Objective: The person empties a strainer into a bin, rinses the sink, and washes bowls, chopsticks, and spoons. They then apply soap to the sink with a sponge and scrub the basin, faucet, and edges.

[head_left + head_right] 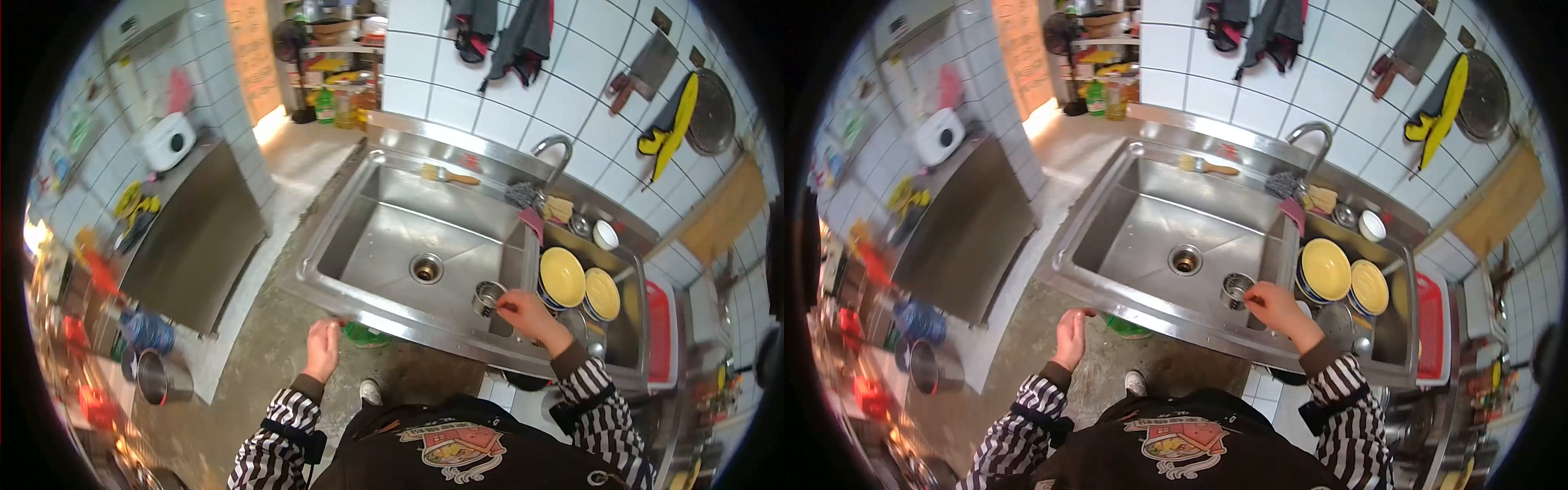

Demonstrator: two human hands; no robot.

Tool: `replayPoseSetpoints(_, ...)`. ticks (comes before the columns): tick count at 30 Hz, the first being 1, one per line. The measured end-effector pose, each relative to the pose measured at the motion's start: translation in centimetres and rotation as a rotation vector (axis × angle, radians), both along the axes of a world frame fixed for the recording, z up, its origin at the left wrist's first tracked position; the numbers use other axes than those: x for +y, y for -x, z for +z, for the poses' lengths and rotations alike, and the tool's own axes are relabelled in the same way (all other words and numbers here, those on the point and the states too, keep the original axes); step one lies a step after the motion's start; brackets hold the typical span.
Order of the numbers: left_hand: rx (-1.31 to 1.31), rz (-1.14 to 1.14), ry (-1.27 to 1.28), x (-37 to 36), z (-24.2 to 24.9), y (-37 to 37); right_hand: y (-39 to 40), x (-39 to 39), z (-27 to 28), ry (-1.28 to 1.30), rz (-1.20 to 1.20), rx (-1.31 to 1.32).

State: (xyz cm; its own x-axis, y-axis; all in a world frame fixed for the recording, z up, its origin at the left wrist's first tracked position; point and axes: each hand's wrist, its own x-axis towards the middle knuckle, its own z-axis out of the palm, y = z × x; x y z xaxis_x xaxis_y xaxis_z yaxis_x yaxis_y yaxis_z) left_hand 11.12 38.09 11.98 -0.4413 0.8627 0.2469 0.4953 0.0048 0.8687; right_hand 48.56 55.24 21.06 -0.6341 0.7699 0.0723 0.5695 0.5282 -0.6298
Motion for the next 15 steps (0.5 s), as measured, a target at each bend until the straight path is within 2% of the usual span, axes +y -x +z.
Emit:
replayPoseSetpoints(1,0.136,-0.120,-0.066,2.2,0.7,-0.3,0.7,1.2,-1.3,0.072,-0.030,0.040)
replayPoseSetpoints(2,0.272,-0.236,-0.139,4.3,1.4,-0.5,1.6,2.4,-2.4,0.098,-0.068,-0.028)
replayPoseSetpoints(7,0.357,-0.455,-0.028,10.9,-0.9,-0.3,6.4,7.1,-9.9,0.160,-0.053,-0.318)
replayPoseSetpoints(9,0.425,-0.413,0.036,11.4,-1.1,-0.5,8.2,8.8,-13.4,0.123,0.003,-0.410)
replayPoseSetpoints(11,0.369,-0.371,0.035,11.5,-1.6,-0.5,9.7,10.9,-17.5,0.128,-0.017,-0.431)
replayPoseSetpoints(12,0.330,-0.315,0.018,11.3,-1.7,-0.3,10.6,11.6,-18.8,0.112,-0.032,-0.439)
replayPoseSetpoints(15,0.439,-0.294,0.035,11.5,-1.5,-0.7,12.7,14.0,-21.0,0.062,0.013,-0.437)
